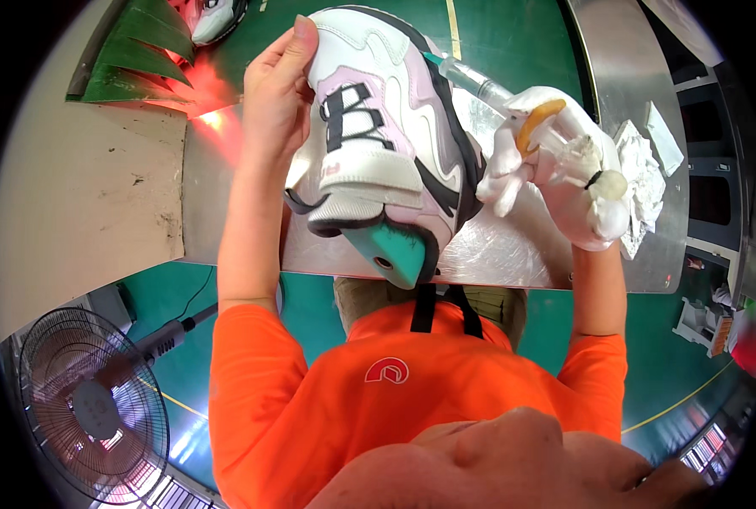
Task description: The person uses a small brush to clean the upper and side panels of a white and pink sneaker. They rotate the shoe to access different areas and occasionally wipe the surface with a cloth. The task is performed on a metal table in a workshop setting.
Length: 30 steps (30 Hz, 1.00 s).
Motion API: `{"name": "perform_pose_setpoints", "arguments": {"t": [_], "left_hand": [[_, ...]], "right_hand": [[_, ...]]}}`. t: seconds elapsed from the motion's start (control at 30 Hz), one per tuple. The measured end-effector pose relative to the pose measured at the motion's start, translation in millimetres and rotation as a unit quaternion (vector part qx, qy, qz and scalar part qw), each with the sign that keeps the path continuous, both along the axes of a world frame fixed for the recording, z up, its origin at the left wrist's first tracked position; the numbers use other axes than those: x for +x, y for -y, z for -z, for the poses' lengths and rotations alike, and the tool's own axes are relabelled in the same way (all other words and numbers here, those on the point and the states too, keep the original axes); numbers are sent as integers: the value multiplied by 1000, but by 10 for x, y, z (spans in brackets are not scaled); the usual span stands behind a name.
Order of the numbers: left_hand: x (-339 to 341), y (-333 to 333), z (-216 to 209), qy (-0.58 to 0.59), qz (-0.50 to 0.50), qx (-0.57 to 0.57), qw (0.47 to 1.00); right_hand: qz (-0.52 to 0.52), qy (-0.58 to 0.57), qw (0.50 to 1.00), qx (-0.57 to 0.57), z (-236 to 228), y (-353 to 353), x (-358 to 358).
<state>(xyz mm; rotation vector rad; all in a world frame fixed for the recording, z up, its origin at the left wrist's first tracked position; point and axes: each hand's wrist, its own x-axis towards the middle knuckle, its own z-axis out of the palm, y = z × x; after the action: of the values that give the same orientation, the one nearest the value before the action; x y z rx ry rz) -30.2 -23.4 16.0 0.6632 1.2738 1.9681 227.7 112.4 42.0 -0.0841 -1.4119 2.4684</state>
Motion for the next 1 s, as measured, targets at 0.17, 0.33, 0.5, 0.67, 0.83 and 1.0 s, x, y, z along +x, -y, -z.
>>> {"name": "perform_pose_setpoints", "arguments": {"t": [0.17,0.33,0.5,0.67,0.83,1.0], "left_hand": [[-118,6,139,33,4,-73,997],[-53,7,129,59,5,-108,992],[-9,-15,93,66,1,-122,990],[20,-52,128,86,-13,-103,991],[-5,-54,146,92,-16,-120,988],[5,-66,130,89,-18,-130,987]], "right_hand": [[-1,-10,999,-53,157,-33,47],[-4,-1,997,-80,232,-39,119],[27,30,999,-35,187,-15,197],[40,49,998,-23,161,18,240],[40,53,998,-22,188,6,280],[20,35,999,2,199,5,301]]}}
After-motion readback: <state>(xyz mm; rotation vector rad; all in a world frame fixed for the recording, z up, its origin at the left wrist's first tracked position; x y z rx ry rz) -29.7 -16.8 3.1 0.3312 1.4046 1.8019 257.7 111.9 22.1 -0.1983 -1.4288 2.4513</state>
